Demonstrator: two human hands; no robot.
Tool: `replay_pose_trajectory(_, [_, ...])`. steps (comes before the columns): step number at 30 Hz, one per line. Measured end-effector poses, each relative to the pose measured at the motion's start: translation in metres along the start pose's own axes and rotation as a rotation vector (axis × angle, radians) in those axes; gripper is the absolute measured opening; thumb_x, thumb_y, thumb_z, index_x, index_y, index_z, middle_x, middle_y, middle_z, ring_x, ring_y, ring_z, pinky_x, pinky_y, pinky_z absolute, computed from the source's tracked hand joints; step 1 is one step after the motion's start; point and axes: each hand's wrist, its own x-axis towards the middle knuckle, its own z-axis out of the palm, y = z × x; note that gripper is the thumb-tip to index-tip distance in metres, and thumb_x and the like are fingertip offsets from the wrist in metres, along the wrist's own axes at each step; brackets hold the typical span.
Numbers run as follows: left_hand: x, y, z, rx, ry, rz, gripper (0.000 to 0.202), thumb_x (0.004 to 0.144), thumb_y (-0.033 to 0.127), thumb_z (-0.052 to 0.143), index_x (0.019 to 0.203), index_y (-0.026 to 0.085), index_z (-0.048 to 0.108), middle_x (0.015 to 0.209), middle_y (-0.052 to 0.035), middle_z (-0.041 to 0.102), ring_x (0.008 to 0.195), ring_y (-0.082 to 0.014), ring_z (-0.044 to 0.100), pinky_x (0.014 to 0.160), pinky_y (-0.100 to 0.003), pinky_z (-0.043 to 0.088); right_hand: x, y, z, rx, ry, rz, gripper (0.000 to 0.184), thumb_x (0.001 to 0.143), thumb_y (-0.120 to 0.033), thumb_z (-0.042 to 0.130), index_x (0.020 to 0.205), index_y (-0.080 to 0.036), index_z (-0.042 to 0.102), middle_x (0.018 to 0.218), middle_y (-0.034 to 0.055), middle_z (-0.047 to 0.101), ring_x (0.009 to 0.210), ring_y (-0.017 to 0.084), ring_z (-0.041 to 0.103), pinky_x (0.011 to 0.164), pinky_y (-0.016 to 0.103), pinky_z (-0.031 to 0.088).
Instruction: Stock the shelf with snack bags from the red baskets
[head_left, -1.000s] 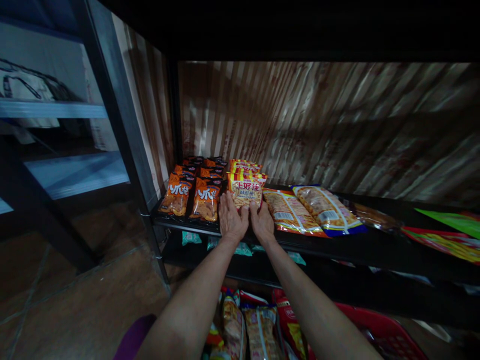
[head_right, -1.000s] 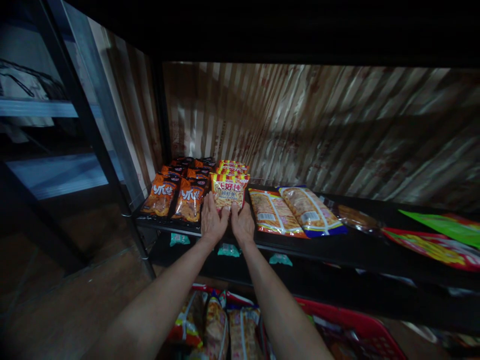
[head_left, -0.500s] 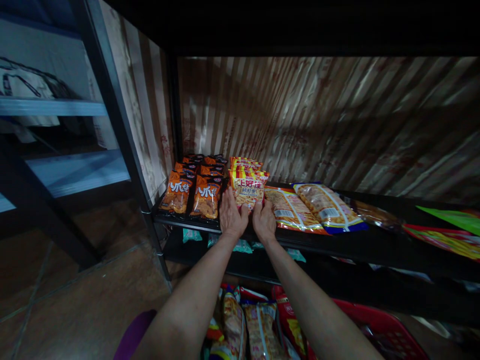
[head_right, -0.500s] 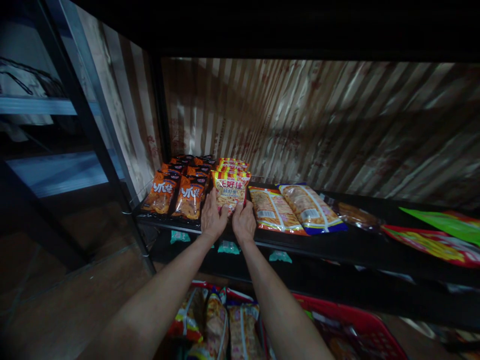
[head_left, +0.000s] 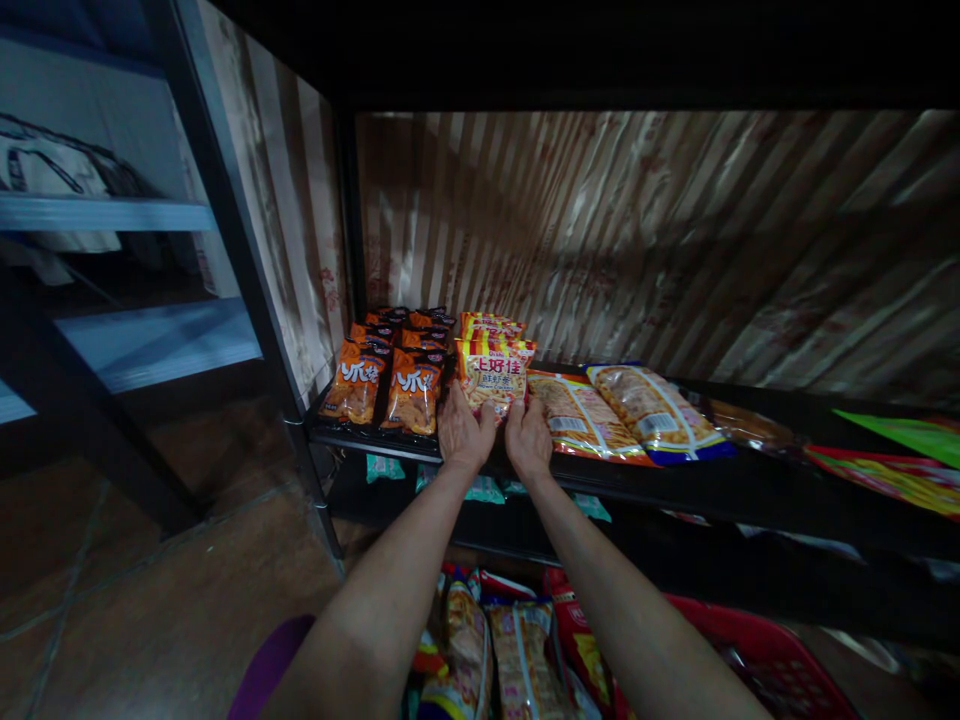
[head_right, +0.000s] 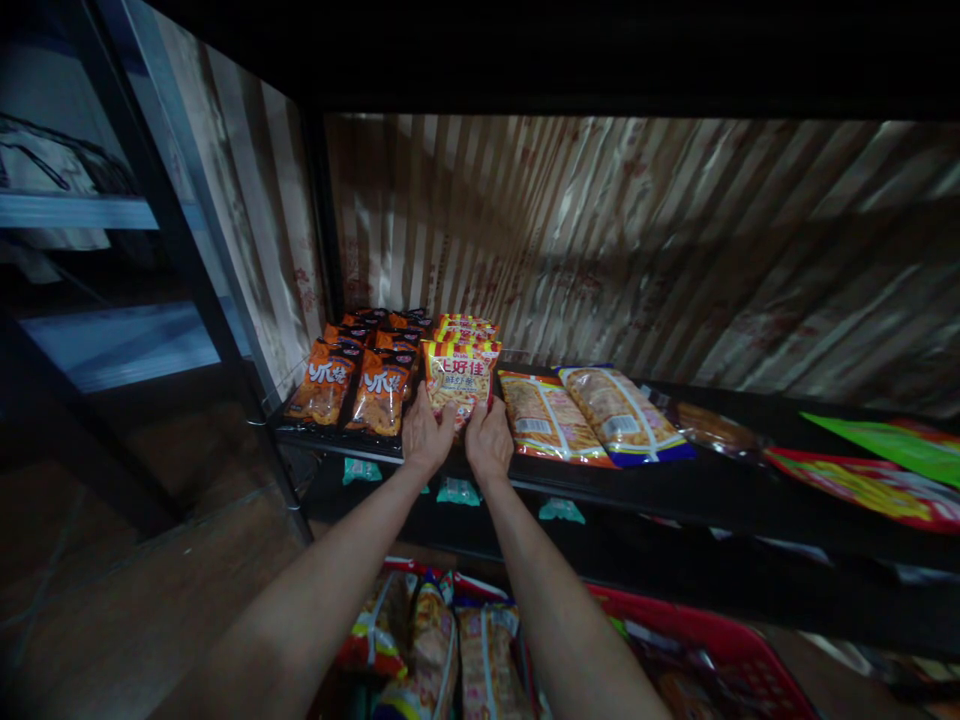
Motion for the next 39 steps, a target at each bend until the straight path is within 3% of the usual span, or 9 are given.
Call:
replay_pose_trajectory(13, [0.0016, -0.005, 0.0021, -0.011, -0.015, -0.018, 0.074, 0.087, 0.046, 0.039, 0.143, 0.004, 0.019, 0.13, -0.0213, 0.053, 0.118, -0.0294, 0.052, 0.098, -0.042, 0.041, 0.0043, 0.0078, 0.0077, 0.002, 0.029, -0.039, 0.05, 0.092, -0.039, 0.017, 0.116, -0.007, 0.047, 0.111, 0.0217, 0.061, 0.101, 0.031, 0.059, 0.084, 0.041, 0.041])
replay_pose_trajectory(20, [-0.0007, -0.0044, 0.0024, -0.049, 0.051, 0.039, 0.074, 0.085, 0.044, 0.043, 0.141, 0.001, 0.022, 0.139, -0.0217, 0.042, 0.129, -0.0272, 0.04, 0.106, -0.04, 0.033, 0.0043, 0.0091, 0.0099, -0.002, 0.04, -0.055, 0.048, 0.092, -0.037, 0.018, 0.113, -0.008, 0.049, 0.111, 0.0212, 0.061, 0.101, 0.031, 0.059, 0.084, 0.041, 0.042])
replay_pose_trajectory(31, [0.0003, -0.0053, -0.0011, -0.006, -0.051, 0.054, 0.064, 0.087, 0.038, 0.038, 0.142, 0.006, 0.026, 0.135, -0.0184, 0.048, 0.125, -0.0255, 0.046, 0.103, -0.037, 0.038, 0.0032, 0.0072, 0.0086, 0.01, 0.071, -0.067, 0.045, 0.091, -0.037, 0.019, 0.108, -0.009, 0.05, 0.102, 0.021, 0.063, 0.093, 0.031, 0.061, 0.079, 0.042, 0.044])
replay_pose_trajectory(39, [0.0011, -0.0068, 0.0016, -0.032, -0.045, 0.043, 0.065, 0.087, 0.039, 0.039, 0.143, 0.009, 0.024, 0.136, -0.0165, 0.048, 0.123, -0.025, 0.048, 0.101, -0.037, 0.04, 0.001, 0.0046, 0.0074, 0.007, 0.079, -0.083, 0.047, 0.091, -0.035, 0.018, 0.111, -0.007, 0.049, 0.101, 0.0222, 0.063, 0.092, 0.031, 0.06, 0.079, 0.042, 0.043])
